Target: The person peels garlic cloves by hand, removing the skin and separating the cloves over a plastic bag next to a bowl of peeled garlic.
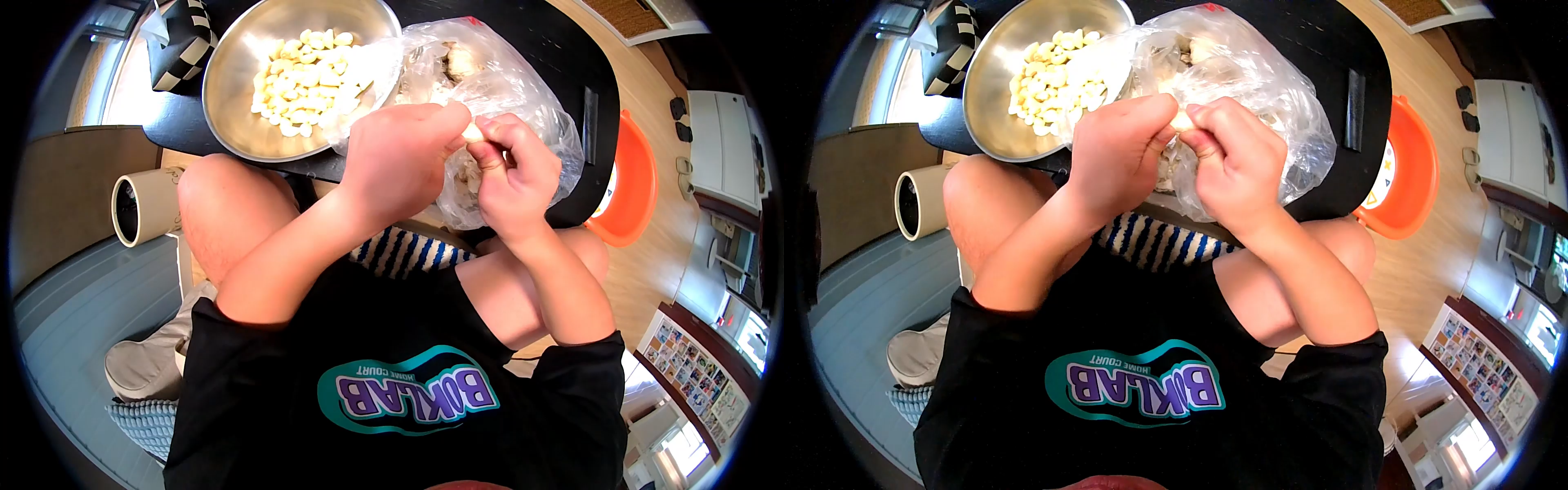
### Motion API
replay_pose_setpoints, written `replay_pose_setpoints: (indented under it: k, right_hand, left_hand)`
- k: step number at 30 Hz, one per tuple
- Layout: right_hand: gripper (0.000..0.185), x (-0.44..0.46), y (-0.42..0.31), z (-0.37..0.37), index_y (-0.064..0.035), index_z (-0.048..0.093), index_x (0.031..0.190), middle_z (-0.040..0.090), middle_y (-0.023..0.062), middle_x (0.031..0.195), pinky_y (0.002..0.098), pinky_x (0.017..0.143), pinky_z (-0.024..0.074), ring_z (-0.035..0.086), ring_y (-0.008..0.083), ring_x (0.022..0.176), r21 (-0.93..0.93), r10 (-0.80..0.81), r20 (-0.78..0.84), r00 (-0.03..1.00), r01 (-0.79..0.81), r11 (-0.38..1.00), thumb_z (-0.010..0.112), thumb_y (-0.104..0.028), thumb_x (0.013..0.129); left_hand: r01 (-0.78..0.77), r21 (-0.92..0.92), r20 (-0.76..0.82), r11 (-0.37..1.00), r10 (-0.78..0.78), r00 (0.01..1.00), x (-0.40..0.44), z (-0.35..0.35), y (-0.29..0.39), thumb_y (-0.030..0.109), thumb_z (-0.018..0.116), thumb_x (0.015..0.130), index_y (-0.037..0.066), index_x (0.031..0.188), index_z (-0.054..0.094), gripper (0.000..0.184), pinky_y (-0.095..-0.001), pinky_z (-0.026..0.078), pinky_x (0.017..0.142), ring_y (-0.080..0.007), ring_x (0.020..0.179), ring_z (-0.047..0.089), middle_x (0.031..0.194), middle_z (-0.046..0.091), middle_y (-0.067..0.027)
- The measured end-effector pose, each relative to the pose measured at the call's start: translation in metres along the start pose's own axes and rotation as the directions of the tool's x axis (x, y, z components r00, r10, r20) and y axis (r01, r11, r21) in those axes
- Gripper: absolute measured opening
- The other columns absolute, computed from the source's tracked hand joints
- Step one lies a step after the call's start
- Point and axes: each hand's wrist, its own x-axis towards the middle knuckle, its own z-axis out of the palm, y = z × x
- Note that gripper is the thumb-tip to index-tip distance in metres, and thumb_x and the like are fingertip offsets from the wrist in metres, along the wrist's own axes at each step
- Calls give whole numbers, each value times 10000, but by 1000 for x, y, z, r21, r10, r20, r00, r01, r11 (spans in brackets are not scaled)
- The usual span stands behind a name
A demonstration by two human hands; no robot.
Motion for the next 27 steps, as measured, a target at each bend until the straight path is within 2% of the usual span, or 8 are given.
replay_pose_setpoints:
  k: [3, 10, 12, 16, 18, 19, 21, 27]
  right_hand:
    - [99, -3, -10, 0, 28, 619, 865, 659, 84, 768, 255, 604, 493, 610, 126, 662, 172, 347, 40, 937, -348, 921, 686, 99, 847]
    - [95, 10, -9, -13, -19, 564, 897, 600, 15, 725, 199, 508, 391, 557, 59, 626, 342, 549, 292, 783, -622, 705, 617, 32, 958]
    - [106, 15, -11, -20, -23, 557, 899, 589, 11, 715, 201, 493, 382, 556, 60, 623, 394, 654, 418, 631, -774, 495, 626, 42, 946]
    - [100, 10, -4, -18, -16, 563, 896, 605, 17, 723, 204, 504, 397, 564, 68, 623, 466, 635, 455, 624, -775, 427, 625, 45, 945]
    - [139, 4, -5, -9, -2, 563, 825, 616, 56, 695, 273, 541, 455, 581, 125, 585, 130, 518, 216, 827, -551, 825, 675, 56, 882]
    - [139, 4, -5, -7, -2, 563, 825, 616, 56, 695, 273, 541, 455, 581, 125, 585, 130, 518, 217, 827, -551, 825, 675, 56, 882]
    - [138, 3, -3, -4, 0, 568, 809, 610, 108, 712, 301, 563, 476, 608, 208, 591, -95, 179, 115, 977, -169, 981, 676, 82, 835]
    - [267, 8, 7, -1, 9, 626, 859, 628, 105, 752, 329, 569, 536, 661, 253, 658, -154, -159, 124, 979, 177, 972, 621, 167, 643]
  left_hand:
    - [-111, 102, -37, 989, 115, 993, 3, 2, -4, -3, 594, 732, 78, 741, 499, 126, -420, 431, 520, -335, 612, 572, 650, 520, -109]
    - [-198, 241, 0, 950, 204, 979, 2, 10, -13, 59, 625, 707, 143, 768, 579, 114, -383, 446, 515, -252, 578, 590, 620, 538, -24]
    - [-191, 231, -20, 954, 201, 979, 2, 11, -10, 17, 604, 666, 109, 734, 525, 139, -421, 420, 503, -312, 598, 558, 638, 497, -68]
    - [-197, 226, -30, 954, 210, 977, 1, 10, -8, 19, 605, 679, 106, 746, 536, 130, -424, 425, 512, -318, 610, 568, 646, 518, -86]
    - [-94, 107, 5, 990, 94, 996, -1, 10, -8, 31, 613, 758, 87, 769, 544, 90, -434, 438, 528, -339, 626, 582, 662, 556, -113]
    - [-93, 107, 5, 990, 93, 996, -2, 10, -8, 31, 613, 758, 87, 769, 544, 90, -434, 438, 528, -339, 626, 582, 662, 556, -113]
    - [18, 10, 19, 1000, -18, 1000, -3, 9, -8, 62, 601, 862, 59, 783, 534, 104, -435, 441, 539, -373, 637, 584, 671, 563, -158]
    - [185, -135, 157, 973, -164, 974, -1, -4, -5, 105, 567, 937, 39, 811, 536, 145, -430, 425, 538, -421, 630, 554, 671, 540, -205]
